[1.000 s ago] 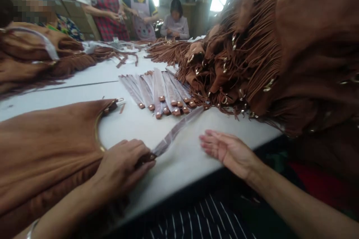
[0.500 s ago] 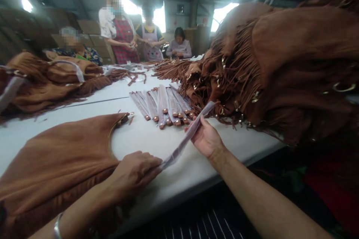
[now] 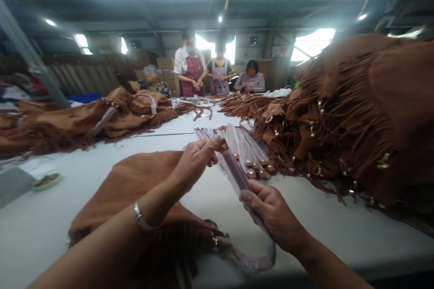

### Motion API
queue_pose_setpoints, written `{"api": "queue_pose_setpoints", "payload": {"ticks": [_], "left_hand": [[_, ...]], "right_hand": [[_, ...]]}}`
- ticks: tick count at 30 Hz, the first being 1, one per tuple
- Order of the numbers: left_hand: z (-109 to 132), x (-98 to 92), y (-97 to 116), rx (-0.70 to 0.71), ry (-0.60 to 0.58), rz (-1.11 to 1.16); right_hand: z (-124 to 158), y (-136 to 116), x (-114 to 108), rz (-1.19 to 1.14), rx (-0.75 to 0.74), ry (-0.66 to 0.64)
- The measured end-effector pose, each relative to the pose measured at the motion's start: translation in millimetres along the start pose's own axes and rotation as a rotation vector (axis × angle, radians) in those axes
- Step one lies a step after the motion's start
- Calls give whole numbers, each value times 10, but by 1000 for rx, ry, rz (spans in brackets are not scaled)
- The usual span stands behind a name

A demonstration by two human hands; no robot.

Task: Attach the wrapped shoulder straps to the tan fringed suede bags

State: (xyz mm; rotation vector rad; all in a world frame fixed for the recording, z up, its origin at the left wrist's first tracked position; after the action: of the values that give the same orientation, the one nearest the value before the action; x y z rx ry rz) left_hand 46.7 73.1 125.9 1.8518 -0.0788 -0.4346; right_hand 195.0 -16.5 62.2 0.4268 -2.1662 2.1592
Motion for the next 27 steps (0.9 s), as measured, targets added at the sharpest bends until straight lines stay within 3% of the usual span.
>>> {"api": "queue_pose_setpoints", "payload": {"ticks": [5,11,12,14,17,19,21,24,27], "left_hand": [[-222,0,-53,-44,-52,-86],[-212,-116,-245,-215,-51,-14],[-207,-124,-269,-234,-47,-6],[-193,-110,-304,-256,-26,-7],[-126,4,-317,-260,-5,-57],[-47,98,-314,-248,-28,-87],[28,131,-345,-250,-89,-101],[24,-49,-506,-279,-222,-196],[-231,-532,-737,-255,-130,-386]], "right_hand": [[27,-19,52,60,78,-53],[131,70,-267,249,191,-226],[125,40,-306,288,200,-232],[55,-96,-337,355,163,-120],[-138,-372,-173,381,-17,132],[-292,-452,67,370,-110,134],[-442,-381,286,367,-101,43],[-620,-81,411,371,-41,-80],[-757,315,308,441,42,-56]]}}
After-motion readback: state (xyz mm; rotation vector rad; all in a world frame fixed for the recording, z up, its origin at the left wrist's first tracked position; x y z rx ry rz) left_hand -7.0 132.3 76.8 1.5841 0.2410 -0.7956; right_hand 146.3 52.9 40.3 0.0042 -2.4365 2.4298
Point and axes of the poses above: each hand's wrist, its own z-axis away from the middle knuckle, its own x-axis out of the palm, y = z × x, the point moved 4 cm from there along -z, towards the middle knuckle, and after that the axes turned 3 degrees about -x, right-handed, at the moved point
